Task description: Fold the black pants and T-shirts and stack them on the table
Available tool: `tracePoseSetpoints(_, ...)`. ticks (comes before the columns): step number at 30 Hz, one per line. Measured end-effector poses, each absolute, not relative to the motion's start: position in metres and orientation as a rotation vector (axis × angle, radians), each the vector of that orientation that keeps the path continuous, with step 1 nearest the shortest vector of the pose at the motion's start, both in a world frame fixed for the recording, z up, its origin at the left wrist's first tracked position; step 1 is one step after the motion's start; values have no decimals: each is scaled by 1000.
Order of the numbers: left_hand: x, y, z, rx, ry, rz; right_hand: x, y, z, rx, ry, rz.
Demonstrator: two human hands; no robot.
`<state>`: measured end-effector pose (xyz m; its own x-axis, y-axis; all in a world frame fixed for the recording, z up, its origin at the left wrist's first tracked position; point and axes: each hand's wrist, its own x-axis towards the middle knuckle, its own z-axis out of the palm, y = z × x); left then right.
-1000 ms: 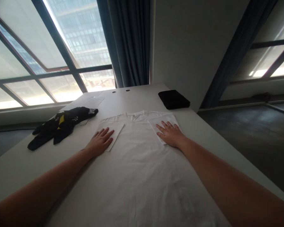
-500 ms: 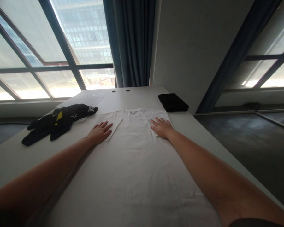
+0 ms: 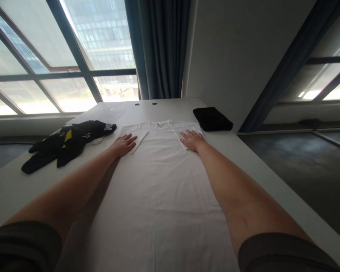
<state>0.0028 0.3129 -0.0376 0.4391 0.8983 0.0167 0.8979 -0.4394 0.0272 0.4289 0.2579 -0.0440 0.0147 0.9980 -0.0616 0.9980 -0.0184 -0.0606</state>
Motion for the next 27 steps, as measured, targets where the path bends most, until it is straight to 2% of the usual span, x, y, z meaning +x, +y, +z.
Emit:
tracePoseSetpoints(10,-12,303,-36,2668,1636,55,435,271,-48,-2229,-2208,114)
tracePoseSetpoints(19,-107,205,-41,2552,1751,-40,436,275,-52,-2212,-2218,85)
tracePoseSetpoints(27,-123,161,-29,2490,1601,93,435,273,-53,-2198,-2213,32)
